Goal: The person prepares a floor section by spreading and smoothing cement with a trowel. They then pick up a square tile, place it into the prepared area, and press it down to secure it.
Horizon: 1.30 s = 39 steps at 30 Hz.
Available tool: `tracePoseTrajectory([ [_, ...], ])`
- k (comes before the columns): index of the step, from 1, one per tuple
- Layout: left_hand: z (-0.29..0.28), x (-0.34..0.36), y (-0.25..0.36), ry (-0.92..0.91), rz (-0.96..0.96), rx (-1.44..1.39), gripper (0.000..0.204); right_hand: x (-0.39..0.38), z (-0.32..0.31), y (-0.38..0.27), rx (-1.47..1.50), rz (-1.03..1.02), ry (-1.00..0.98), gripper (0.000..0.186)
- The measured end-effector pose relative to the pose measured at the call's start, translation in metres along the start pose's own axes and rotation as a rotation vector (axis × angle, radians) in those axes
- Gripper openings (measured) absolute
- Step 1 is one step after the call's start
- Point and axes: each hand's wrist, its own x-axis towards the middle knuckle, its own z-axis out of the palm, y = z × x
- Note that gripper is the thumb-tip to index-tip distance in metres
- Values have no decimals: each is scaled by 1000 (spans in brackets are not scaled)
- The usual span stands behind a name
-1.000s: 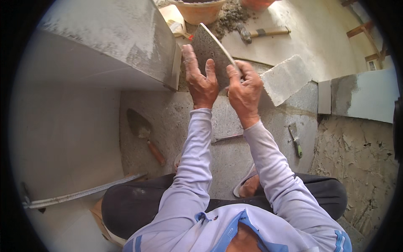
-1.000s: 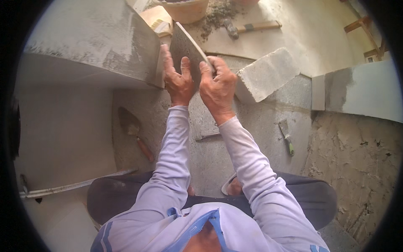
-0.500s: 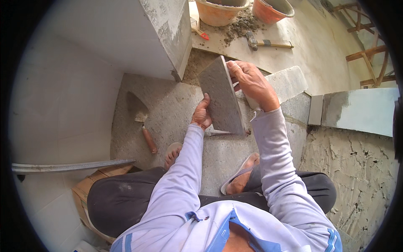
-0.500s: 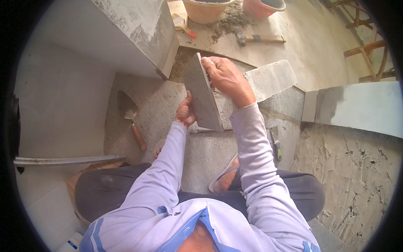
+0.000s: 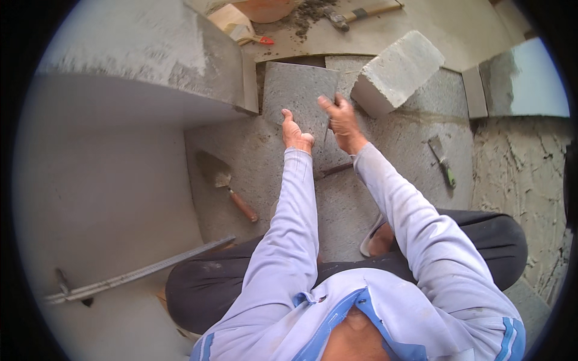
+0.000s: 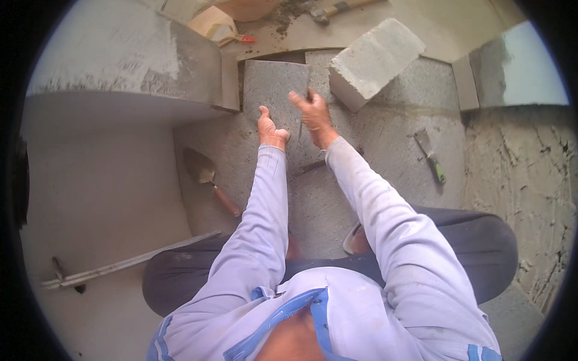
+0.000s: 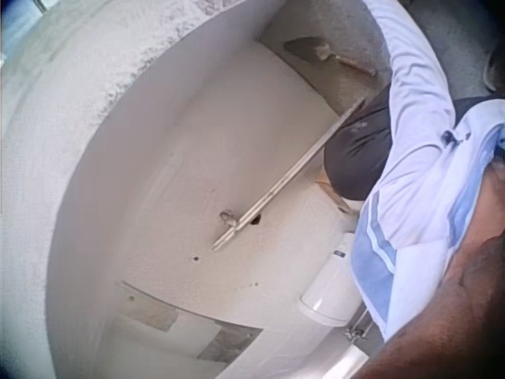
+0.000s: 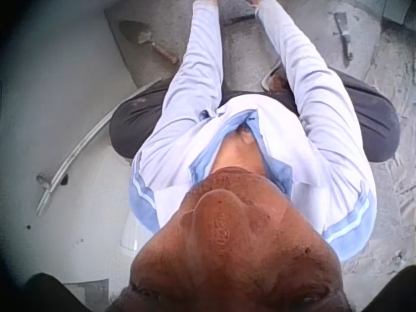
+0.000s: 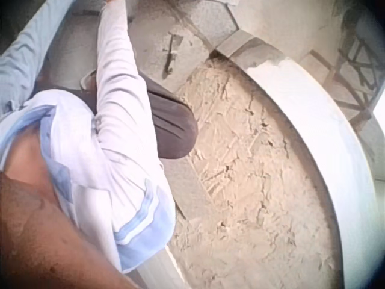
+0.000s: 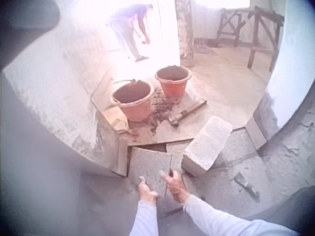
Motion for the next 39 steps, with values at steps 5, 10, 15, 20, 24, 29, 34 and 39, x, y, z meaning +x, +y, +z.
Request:
tracePoseTrajectory([
  [5, 8, 20, 1, -51, -35, -61, 57, 33, 6, 26, -247, -20, 227, 18],
  [10, 8, 30, 2, -160, -34, -65, 43, 75, -9, 37, -199, 61, 301, 14],
  [15, -10, 31, 11, -281, -8, 291, 45, 104, -18, 50, -102, 151, 191, 22],
  [20, -13, 38, 22, -350, 18, 521, 46, 123, -23, 48, -403, 148, 230, 56],
  [24, -4, 43, 14, -299, 78, 459, 37, 133, -24, 47, -368, 170, 177, 61],
  [29, 1, 40, 5, -229, 166, 469, 35, 141, -28, 55, -293, 194, 124, 64],
  [34, 2, 34, 6, -200, 212, 560, 40, 137, -23, 61, -232, 147, 250, 66],
  [39, 2, 34, 10, -220, 213, 628, 41, 126, -19, 53, -157, 46, 226, 54],
])
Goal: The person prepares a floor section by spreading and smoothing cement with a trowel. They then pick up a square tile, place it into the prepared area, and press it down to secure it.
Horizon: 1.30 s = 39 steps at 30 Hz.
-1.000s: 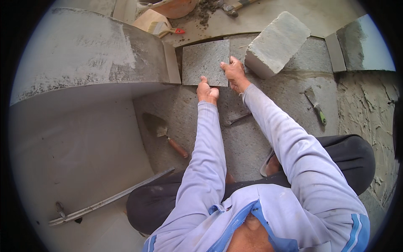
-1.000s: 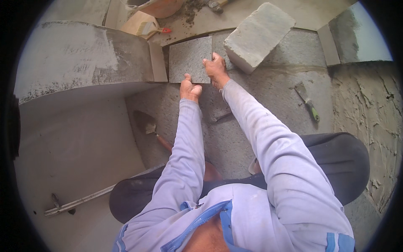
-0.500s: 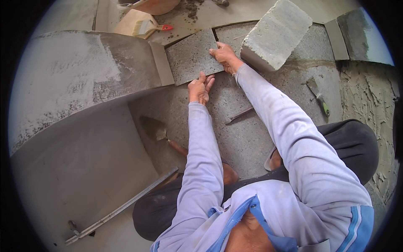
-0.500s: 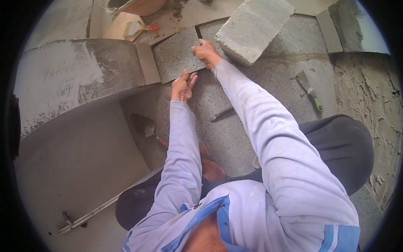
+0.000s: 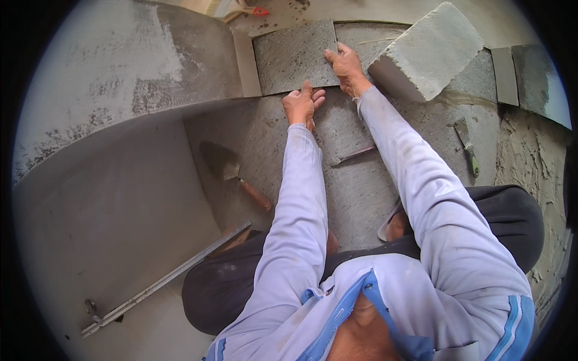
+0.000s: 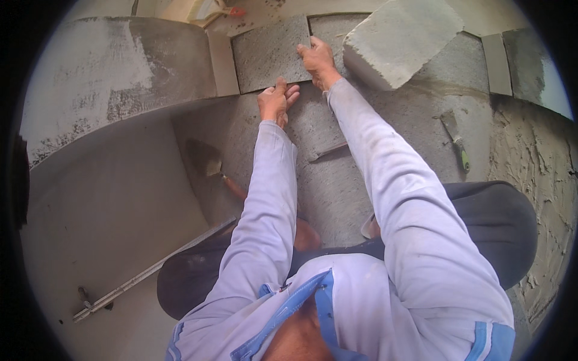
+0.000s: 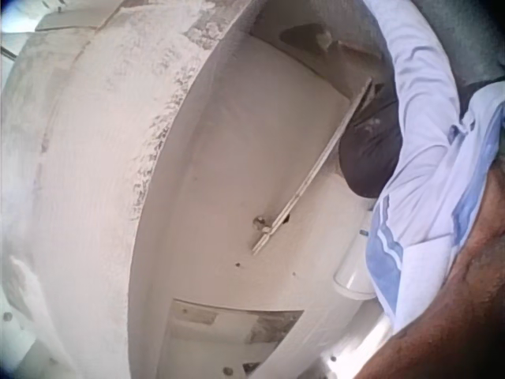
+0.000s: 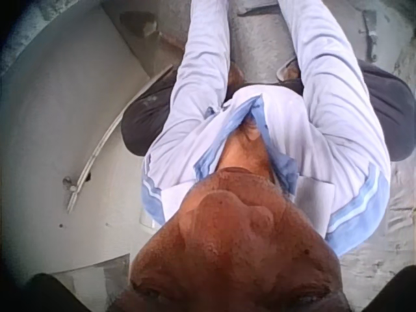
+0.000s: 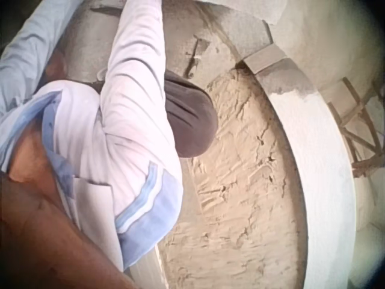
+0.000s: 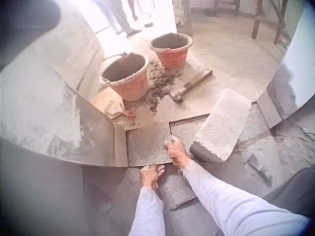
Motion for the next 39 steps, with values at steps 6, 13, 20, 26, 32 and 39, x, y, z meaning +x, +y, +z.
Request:
tracePoseTrajectory([
  [6, -8, 0, 5, -32, -37, 179, 43, -3, 4, -2, -281, 9, 48, 33],
  [13, -22, -5, -20, 503, 569, 840, 51, 3, 6, -38, -1162, -18, -93, 50],
  [20, -16, 11, -46, 550, 663, 1087, 69, -8, 2, -71, -1389, -132, -127, 53],
  [26, -12, 3, -37, 526, 582, 1102, 84, -11, 7, -67, -1390, -131, -125, 45],
  [32, -9, 9, -39, 607, 584, 1114, 90, -53, 30, -68, -1423, -371, -299, 21],
  [39, -13, 36, -60, 714, 630, 1077, 90, -115, 34, -24, -1369, -285, -460, 42],
])
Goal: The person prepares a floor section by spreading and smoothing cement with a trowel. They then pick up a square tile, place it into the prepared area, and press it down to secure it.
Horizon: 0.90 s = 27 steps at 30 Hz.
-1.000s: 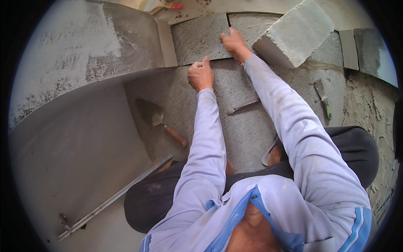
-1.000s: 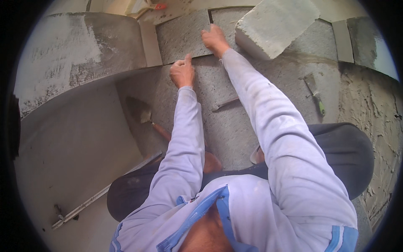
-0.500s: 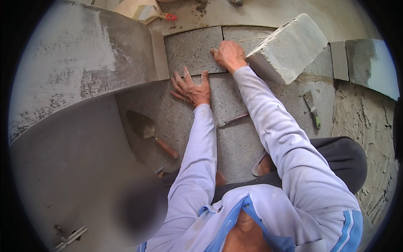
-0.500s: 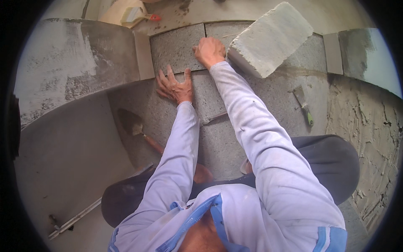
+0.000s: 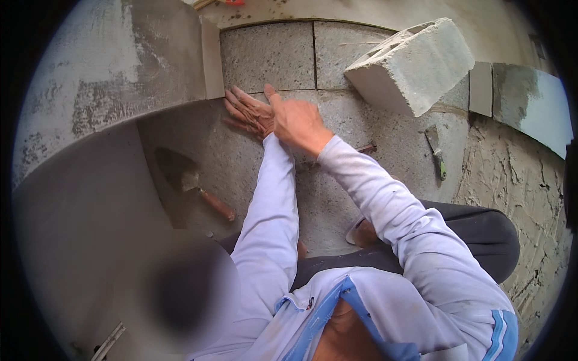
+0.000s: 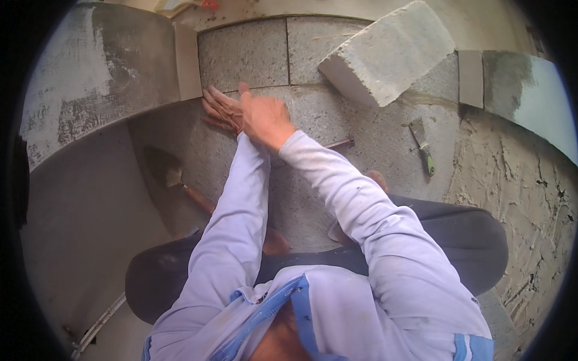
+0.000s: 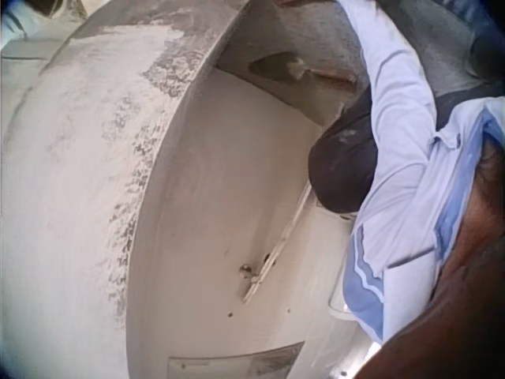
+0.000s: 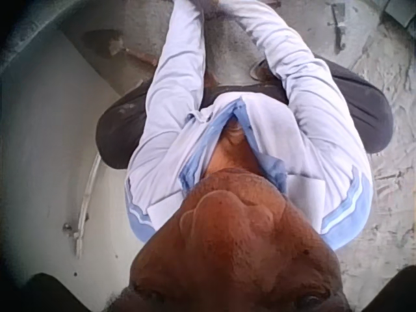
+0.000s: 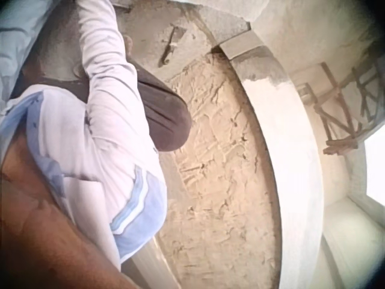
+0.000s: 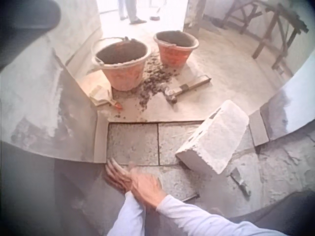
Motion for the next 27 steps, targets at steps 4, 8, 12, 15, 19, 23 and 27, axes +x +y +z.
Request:
tracePoseTrajectory([
  [4, 1, 1, 0, -7, -24, 34, 81, 7, -1, 15, 18, -41, -2, 33],
  [8, -5, 0, 4, 10, -22, -20, 76, 14, -13, 22, 69, 122, -63, 31],
  [12, -11, 2, 9, 31, -70, -190, 71, 27, -35, 40, 99, 121, 190, 30],
  [15, -18, 7, 11, 83, -139, -232, 69, 37, -47, 53, 146, 149, 231, 31],
  [19, -30, 3, 6, 27, -243, -160, 64, 35, -37, 55, 152, 158, 147, 32],
  [23, -30, 1, -1, 100, -222, -56, 58, 30, -14, 45, 176, 191, 40, 31],
  [27, -25, 5, -1, 160, -292, -89, 48, 30, -8, 43, 220, 128, -1, 36],
])
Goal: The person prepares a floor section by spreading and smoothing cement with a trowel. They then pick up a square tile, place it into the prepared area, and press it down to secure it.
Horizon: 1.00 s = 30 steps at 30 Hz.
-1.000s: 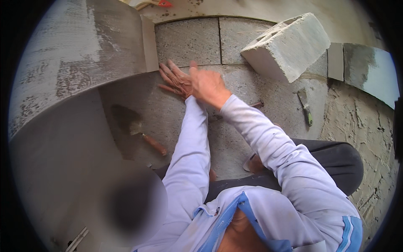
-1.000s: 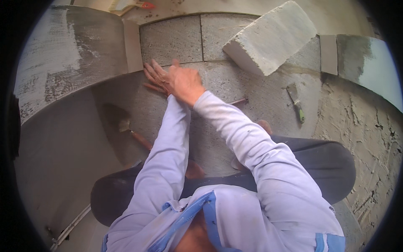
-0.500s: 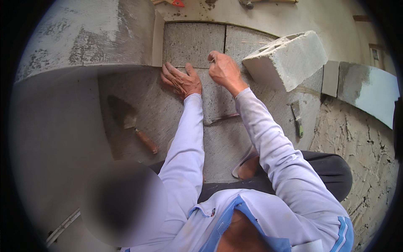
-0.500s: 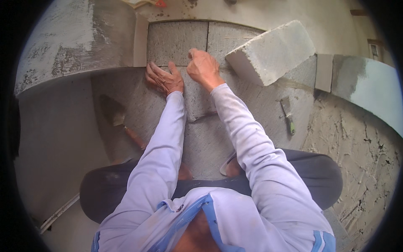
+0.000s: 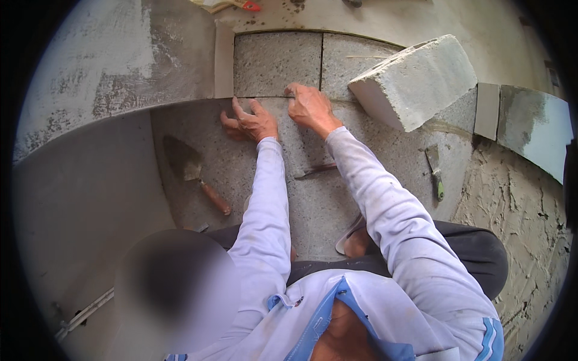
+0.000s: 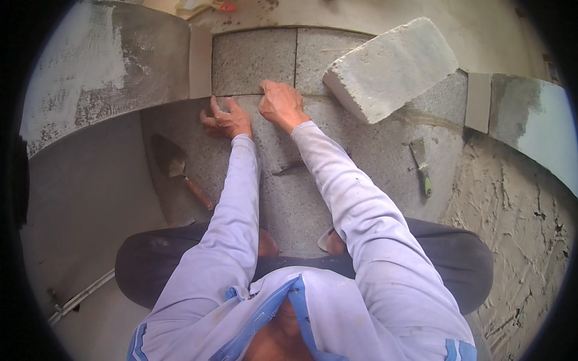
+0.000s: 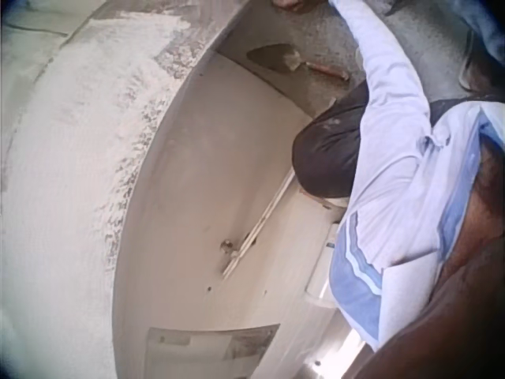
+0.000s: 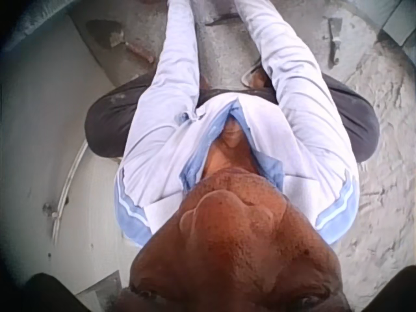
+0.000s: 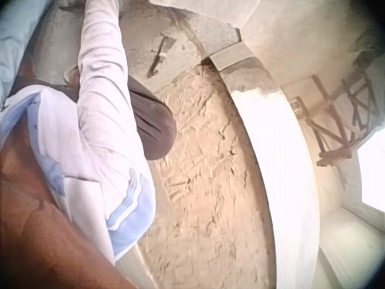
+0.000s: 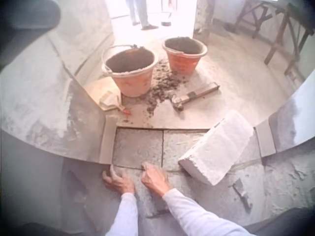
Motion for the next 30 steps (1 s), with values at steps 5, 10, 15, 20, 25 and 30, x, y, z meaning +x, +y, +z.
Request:
tracePoseTrajectory([
  [5, -4, 5, -4, -69, -54, -34, 40, 1, -3, 3, 41, -78, 0, 41],
  [10, 1, 10, -17, -10, -56, -72, 36, 22, 13, -13, -164, -335, 145, 26],
  [15, 15, 12, -19, 123, 37, 52, 37, 60, 32, -41, -329, -583, 200, 15],
  [20, 11, 11, -10, -32, -74, 170, 40, 72, 36, -39, -496, -629, 172, 23],
  [25, 2, 10, -4, -94, -81, 86, 40, 68, 31, -24, -547, -664, 187, 39],
  [30, 3, 9, -7, -46, -28, 109, 43, 64, 29, -20, -523, -695, 249, 38],
])
